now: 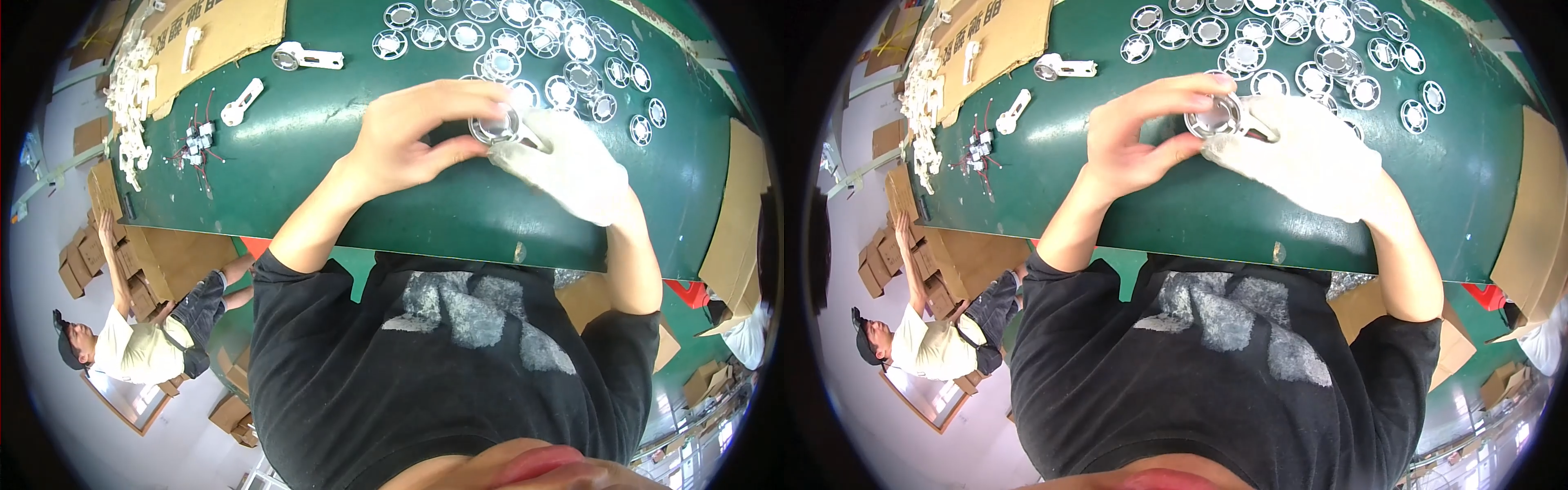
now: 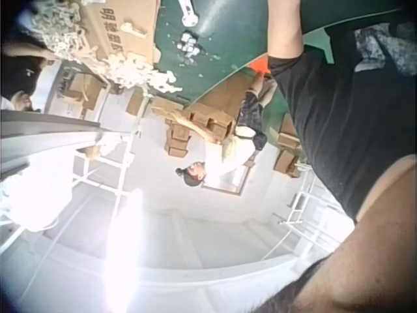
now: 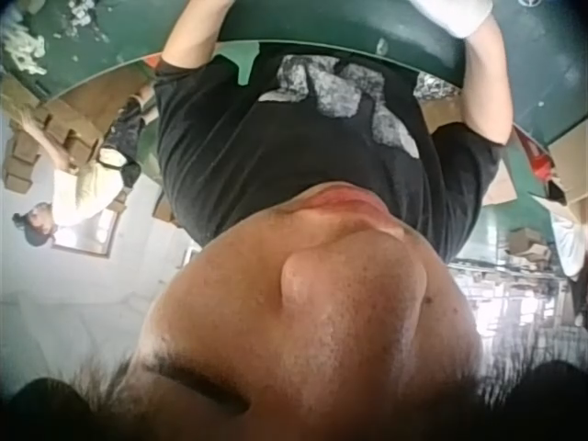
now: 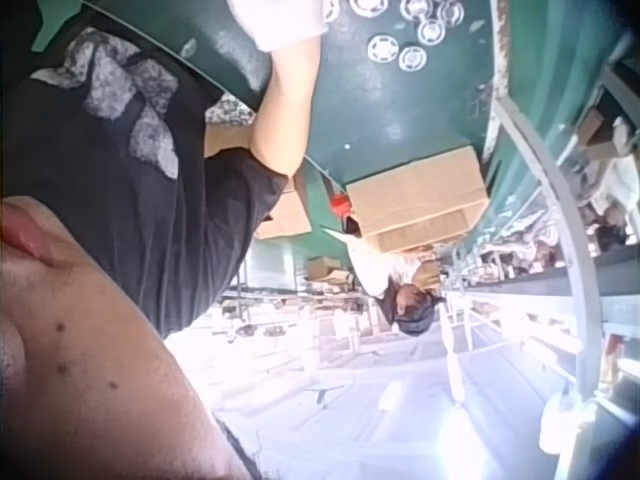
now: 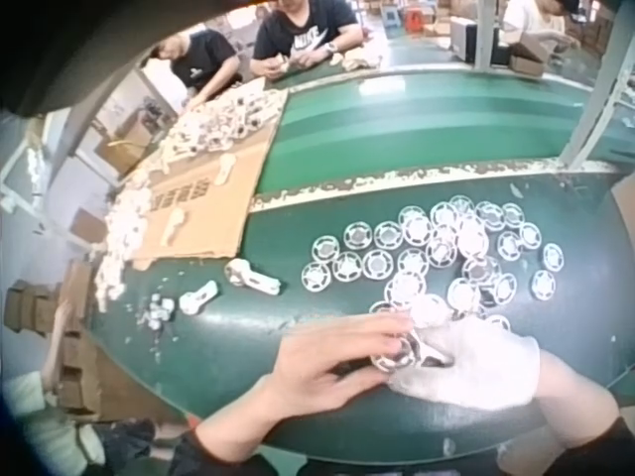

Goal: The person assembles small circular components into white plastic housings by hand on a production line.

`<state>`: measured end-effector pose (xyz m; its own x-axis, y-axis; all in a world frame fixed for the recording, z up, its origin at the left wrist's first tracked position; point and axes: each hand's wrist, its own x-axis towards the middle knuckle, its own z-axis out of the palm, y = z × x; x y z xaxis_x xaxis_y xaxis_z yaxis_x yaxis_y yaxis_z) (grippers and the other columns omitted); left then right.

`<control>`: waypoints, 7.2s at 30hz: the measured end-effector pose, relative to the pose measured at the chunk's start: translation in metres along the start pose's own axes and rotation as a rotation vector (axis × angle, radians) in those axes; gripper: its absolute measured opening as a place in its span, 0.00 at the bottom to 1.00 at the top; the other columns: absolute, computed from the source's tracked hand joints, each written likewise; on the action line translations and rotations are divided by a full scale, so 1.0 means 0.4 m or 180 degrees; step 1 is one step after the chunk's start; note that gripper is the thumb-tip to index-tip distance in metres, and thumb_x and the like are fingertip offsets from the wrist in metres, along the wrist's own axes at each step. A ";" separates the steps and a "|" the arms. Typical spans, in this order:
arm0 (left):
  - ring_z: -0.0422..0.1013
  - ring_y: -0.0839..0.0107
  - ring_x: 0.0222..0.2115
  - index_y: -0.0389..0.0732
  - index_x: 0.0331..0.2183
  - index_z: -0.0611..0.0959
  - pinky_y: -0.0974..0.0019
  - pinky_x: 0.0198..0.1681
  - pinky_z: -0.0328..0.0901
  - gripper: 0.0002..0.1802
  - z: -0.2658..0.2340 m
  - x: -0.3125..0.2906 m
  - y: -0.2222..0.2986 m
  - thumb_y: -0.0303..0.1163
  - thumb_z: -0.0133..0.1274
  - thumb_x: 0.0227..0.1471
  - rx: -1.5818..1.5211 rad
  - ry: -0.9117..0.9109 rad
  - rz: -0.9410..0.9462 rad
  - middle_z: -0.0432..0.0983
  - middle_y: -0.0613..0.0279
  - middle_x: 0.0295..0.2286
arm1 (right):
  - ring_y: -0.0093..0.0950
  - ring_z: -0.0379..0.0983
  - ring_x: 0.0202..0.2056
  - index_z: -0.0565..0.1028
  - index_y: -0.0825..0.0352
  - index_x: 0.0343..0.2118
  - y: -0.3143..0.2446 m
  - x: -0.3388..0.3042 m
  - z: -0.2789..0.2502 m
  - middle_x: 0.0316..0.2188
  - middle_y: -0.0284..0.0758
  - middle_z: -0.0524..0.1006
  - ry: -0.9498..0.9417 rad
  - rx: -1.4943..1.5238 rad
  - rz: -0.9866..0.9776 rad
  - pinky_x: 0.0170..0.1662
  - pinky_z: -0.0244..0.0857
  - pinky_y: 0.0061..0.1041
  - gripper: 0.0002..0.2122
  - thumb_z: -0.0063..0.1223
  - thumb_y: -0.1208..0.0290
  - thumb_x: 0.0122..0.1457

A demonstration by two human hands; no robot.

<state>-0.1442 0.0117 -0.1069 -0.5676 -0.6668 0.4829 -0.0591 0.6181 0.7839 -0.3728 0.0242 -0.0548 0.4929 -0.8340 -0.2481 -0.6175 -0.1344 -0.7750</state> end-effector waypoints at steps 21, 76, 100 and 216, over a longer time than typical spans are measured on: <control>0.76 0.72 0.42 0.38 0.42 0.87 0.68 0.46 0.71 0.12 0.033 -0.023 0.039 0.28 0.62 0.55 -0.1505 0.0459 -0.1386 0.81 0.58 0.42 | 0.39 0.78 0.36 0.77 0.62 0.49 0.037 -0.006 0.143 0.34 0.39 0.79 0.0721 -0.0100 -0.0741 0.40 0.72 0.33 0.15 0.58 0.65 0.60; 0.69 0.60 0.47 0.46 0.46 0.83 0.58 0.50 0.66 0.26 -0.008 -0.038 -0.068 0.38 0.70 0.43 0.2273 -0.0093 -0.0706 0.74 0.63 0.44 | 0.42 0.80 0.38 0.79 0.59 0.48 0.048 0.027 0.020 0.35 0.40 0.83 0.1026 -0.1247 0.0557 0.43 0.73 0.35 0.16 0.51 0.58 0.60; 0.79 0.56 0.46 0.35 0.44 0.82 0.62 0.48 0.74 0.26 0.014 0.015 0.026 0.14 0.65 0.38 0.0910 0.0126 0.0369 0.82 0.50 0.44 | 0.39 0.73 0.29 0.76 0.67 0.35 0.018 0.000 0.002 0.25 0.41 0.74 -0.0237 0.0441 0.0328 0.36 0.66 0.36 0.19 0.57 0.51 0.59; 0.75 0.52 0.50 0.27 0.46 0.81 0.54 0.55 0.70 0.16 0.045 -0.019 0.023 0.21 0.60 0.54 -0.1450 0.0169 -0.0734 0.77 0.40 0.48 | 0.33 0.80 0.33 0.78 0.56 0.48 0.088 -0.012 0.139 0.33 0.35 0.80 0.0572 -0.1056 -0.0803 0.30 0.73 0.32 0.15 0.58 0.61 0.59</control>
<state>-0.1553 0.0301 -0.1105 -0.5387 -0.7920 0.2873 0.1926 0.2162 0.9572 -0.3628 0.0531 -0.1132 0.5572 -0.8288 0.0522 -0.6691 -0.4853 -0.5629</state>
